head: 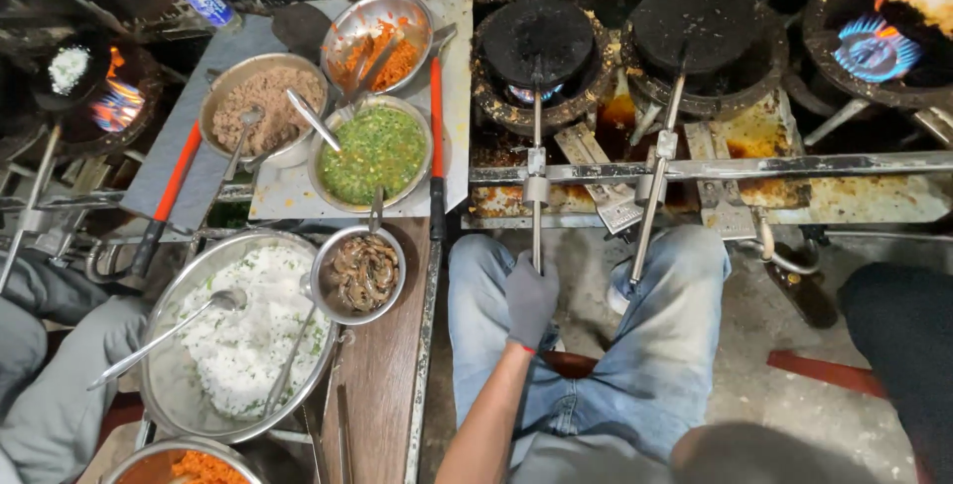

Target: The person scoops batter and various toppings onto a heated press, closes the lid, and flips it over a flame to cook. They then open the press, remove the cooked pancake, and repeat the process using ingredients like minced meat, green onions, and shrimp.

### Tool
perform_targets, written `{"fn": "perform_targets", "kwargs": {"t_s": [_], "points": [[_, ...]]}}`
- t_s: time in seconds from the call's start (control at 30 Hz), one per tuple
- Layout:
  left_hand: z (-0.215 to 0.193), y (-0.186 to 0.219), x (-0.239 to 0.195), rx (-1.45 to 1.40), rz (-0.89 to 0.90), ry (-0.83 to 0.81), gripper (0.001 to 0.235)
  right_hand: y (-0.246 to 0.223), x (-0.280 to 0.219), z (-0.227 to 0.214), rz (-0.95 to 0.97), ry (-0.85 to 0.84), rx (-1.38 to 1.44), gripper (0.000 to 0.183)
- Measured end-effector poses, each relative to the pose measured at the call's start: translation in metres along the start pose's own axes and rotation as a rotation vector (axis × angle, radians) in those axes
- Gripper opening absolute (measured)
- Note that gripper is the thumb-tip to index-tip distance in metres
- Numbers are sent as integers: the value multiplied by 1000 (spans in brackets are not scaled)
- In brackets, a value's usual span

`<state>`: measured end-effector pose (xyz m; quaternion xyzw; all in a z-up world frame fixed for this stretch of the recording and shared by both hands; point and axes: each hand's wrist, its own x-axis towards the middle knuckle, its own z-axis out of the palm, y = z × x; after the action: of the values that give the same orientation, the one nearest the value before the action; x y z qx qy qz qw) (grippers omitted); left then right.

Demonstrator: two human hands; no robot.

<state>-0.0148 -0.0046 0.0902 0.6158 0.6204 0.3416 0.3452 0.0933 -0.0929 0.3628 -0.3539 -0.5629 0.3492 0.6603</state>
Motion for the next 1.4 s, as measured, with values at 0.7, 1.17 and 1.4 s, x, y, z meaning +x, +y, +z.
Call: {"fn": "perform_targets", "kwargs": {"t_s": [0.7, 1.17, 1.4], "points": [[-11, 16, -1, -15, -62, -32, 30, -5, 28, 9, -90, 132, -80, 30], [-9, -16, -5, -168, 441, -51, 25, 266, 11, 32, 492, -295, -698, 39], [-3, -19, -7, -293, 224, -78, 21, 280, 16, 35, 474, -357, -943, 42]]}}
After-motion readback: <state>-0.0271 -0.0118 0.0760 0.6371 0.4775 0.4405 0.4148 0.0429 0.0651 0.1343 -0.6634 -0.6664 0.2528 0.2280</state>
